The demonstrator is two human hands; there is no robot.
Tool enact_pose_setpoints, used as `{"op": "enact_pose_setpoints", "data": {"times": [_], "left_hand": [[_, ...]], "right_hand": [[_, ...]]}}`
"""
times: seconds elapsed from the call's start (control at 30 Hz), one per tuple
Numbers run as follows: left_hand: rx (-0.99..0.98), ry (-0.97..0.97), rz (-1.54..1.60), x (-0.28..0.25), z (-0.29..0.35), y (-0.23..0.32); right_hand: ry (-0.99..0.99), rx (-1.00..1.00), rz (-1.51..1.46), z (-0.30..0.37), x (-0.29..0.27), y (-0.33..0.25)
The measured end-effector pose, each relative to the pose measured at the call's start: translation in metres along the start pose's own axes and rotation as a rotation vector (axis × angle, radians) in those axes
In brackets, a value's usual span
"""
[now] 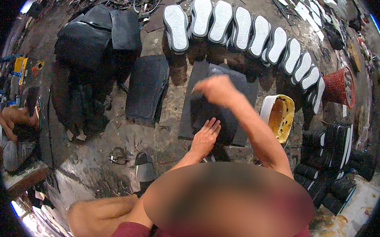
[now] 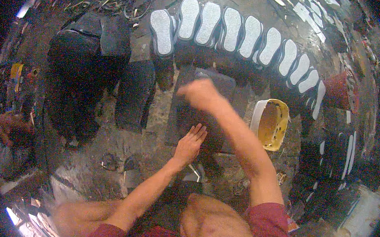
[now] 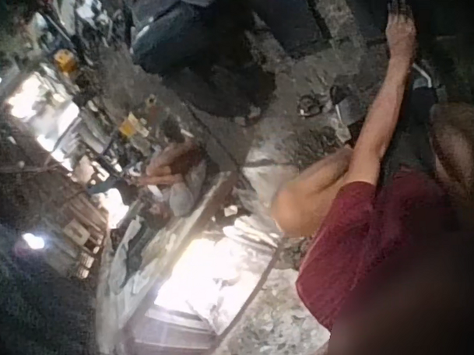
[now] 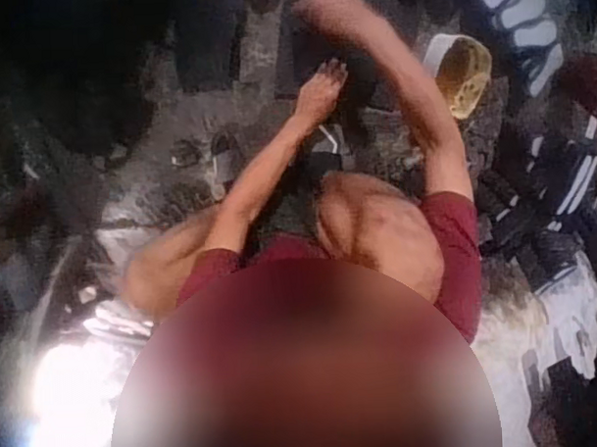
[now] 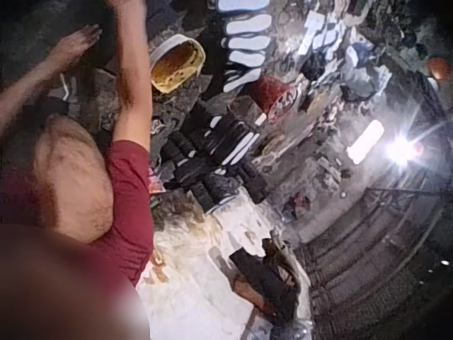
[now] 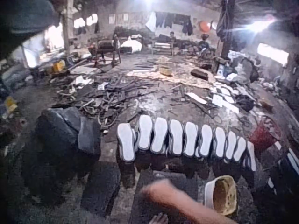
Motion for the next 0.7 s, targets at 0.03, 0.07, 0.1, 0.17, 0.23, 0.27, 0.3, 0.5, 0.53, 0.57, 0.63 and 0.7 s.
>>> {"op": "enact_pose_setpoints", "data": {"times": [0.03,0.07,0.1,0.17,0.23,0.27,0.3,0.5,0.53,0.57,0.63,0.7], "left_hand": [[-0.013,-0.033,-0.028,0.002,-0.001,-0.001],[-0.184,-0.174,0.092,0.006,0.002,-0.004],[-0.136,-0.031,0.1,0.0,-0.002,-0.004],[-0.11,0.029,0.105,-0.005,-0.005,-0.004],[0.0,0.082,0.081,-0.01,-0.011,-0.004],[-0.014,0.016,0.082,-0.008,-0.013,-0.005],[-0.014,0.038,0.076,-0.009,-0.015,-0.005],[-0.046,-0.021,0.051,0.009,0.017,0.032],[-0.306,-0.335,0.195,0.026,0.032,0.038],[-0.231,0.012,0.331,0.015,0.039,0.051],[-0.125,-0.364,0.273,0.035,0.051,0.072],[-0.156,-0.437,0.206,0.04,0.053,0.076]], "right_hand": [[-0.152,-0.094,0.05,0.011,0.004,-0.029],[-0.123,-0.225,-0.161,0.017,-0.004,-0.051],[-0.181,-0.31,-0.32,0.019,-0.009,-0.06],[0.002,-0.109,-0.07,0.021,-0.021,-0.039],[0.252,0.31,0.102,0.02,-0.041,0.024],[0.33,0.414,0.097,0.021,-0.042,0.049],[0.23,0.471,0.118,0.025,-0.03,0.065],[0.246,0.072,0.073,0.095,0.057,-0.027],[0.171,0.103,0.102,0.104,0.067,-0.048],[0.26,0.073,0.132,0.111,0.066,-0.07],[0.259,0.06,0.136,0.121,0.057,-0.104],[0.122,0.058,-0.039,0.125,0.044,-0.126]]}}
Point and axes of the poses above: each hand's wrist, its own z-axis away from the middle knuckle, its own x-axis out of the palm, y = z × x, the point moved 4 cm from there along -z, towards the middle knuckle, and after that the axes turned 11 degrees about y, right-handed, at the moved point
